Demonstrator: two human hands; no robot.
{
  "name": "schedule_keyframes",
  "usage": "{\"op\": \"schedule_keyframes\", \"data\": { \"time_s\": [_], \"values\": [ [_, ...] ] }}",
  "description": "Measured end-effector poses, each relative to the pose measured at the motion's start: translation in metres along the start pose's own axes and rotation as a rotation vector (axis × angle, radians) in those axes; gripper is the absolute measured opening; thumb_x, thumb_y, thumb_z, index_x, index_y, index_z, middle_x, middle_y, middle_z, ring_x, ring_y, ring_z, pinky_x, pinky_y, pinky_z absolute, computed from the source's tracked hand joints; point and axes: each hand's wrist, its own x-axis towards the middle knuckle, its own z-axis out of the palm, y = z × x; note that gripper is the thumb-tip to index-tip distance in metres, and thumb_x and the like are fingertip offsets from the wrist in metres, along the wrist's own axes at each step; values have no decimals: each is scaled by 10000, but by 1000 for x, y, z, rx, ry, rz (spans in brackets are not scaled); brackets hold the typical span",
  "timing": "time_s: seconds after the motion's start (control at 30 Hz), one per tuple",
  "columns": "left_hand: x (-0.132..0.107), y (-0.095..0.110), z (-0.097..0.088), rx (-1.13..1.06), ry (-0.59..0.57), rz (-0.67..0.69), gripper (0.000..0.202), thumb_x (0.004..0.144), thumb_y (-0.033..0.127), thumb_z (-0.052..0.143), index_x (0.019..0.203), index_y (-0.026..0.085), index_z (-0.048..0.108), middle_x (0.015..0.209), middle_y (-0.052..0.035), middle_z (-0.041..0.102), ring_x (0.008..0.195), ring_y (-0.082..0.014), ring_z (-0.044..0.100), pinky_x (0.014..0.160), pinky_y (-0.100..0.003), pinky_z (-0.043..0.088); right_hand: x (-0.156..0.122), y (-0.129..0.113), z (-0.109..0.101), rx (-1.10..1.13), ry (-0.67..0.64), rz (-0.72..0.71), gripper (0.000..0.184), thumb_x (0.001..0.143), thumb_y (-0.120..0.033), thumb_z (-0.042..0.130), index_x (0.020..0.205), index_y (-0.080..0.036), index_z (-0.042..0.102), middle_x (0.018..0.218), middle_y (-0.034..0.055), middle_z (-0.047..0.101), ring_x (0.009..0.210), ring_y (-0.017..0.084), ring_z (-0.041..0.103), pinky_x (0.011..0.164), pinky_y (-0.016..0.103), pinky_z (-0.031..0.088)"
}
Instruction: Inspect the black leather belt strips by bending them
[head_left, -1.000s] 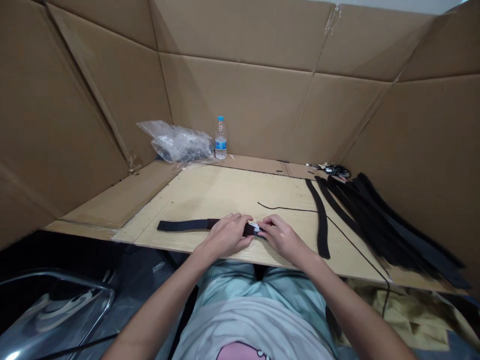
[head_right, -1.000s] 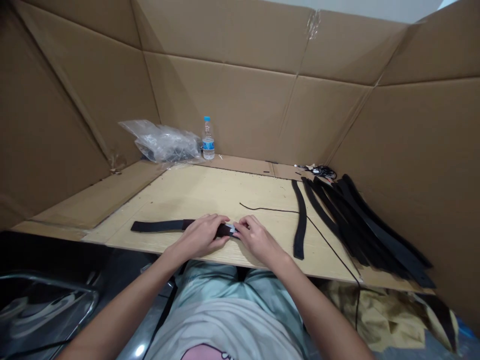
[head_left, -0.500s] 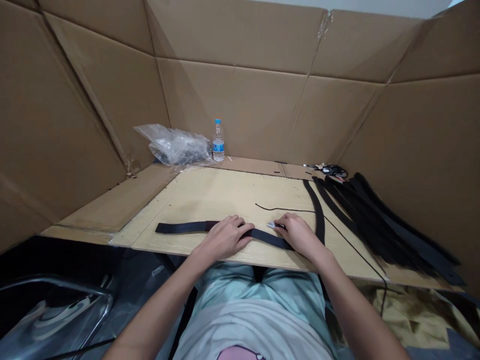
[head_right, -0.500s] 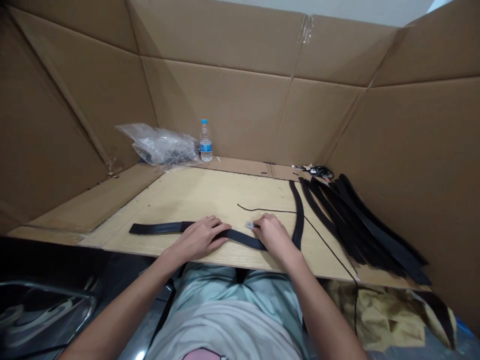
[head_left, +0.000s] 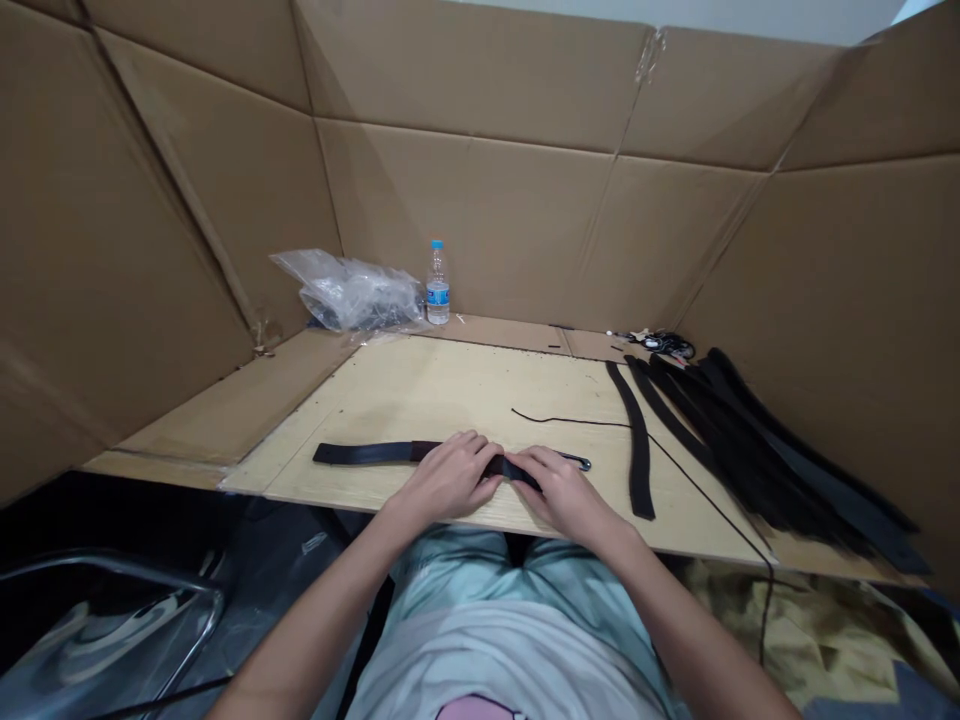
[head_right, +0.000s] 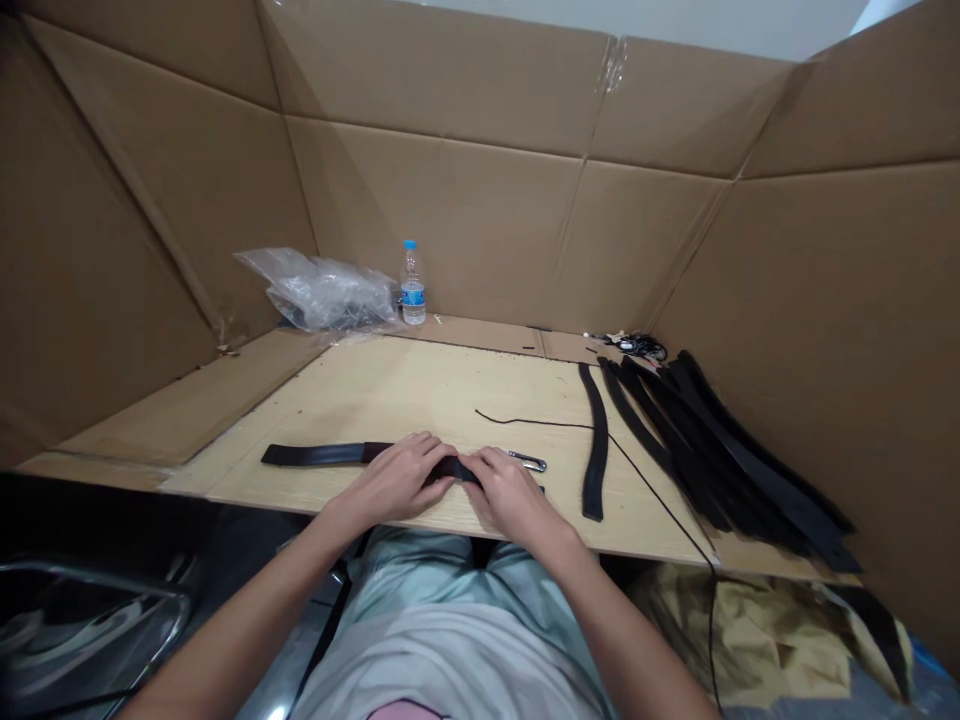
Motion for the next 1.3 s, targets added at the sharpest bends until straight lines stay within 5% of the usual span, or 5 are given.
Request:
{"op": "schedule_keyframes", "data": {
  "time_s": [0.3, 0.43, 0.6, 1.1, 1.3],
  "values": [
    [-1, 0, 0, -78, 62, -48, 317, 850, 335, 557, 1096, 138, 539, 995, -106, 614, 948, -242, 564, 862, -380, 460, 2, 0, 2, 88, 79, 45, 222, 872, -227, 587, 1080, -149, 595, 993, 104, 663, 941, 228, 608, 832, 372, 522],
    [-1, 1, -3, -104, 40, -69, 302, 827, 312, 586, 1073, 143, 542, 1014, -103, 609, 976, -244, 561, 871, -378, 458, 0, 17, -12, -34, 166, 224, 226, 845, -215, 630, 1058, -141, 637, 1026, 124, 672, 995, 248, 603, 869, 380, 495],
    [-1, 1, -5, -98, 37, -75, 296, 846, 350, 578, 1064, 154, 543, 1031, -105, 603, 985, -250, 549, 878, -391, 446, -2, 34, -33, -77, -92, 405, 158, 808, -202, 668, 959, -165, 697, 945, 102, 701, 902, 247, 644, 803, 336, 485],
    [-2, -1, -4, -141, 63, -44, 241, 877, 352, 556, 1022, 160, 551, 1008, -87, 604, 961, -232, 541, 864, -377, 444, -3, 25, -31, 154, 196, 251, 153, 904, -230, 519, 939, -177, 658, 890, 79, 657, 796, 173, 635, 741, 292, 512],
    [-2, -3, -1, -167, 84, -31, 243, 879, 353, 562, 1024, 157, 553, 995, -91, 611, 960, -233, 540, 855, -381, 447, -3, 8, -23, 242, 96, 166, 124, 866, -263, 604, 941, -164, 603, 929, 84, 642, 843, 178, 630, 733, 290, 528]
  ]
}}
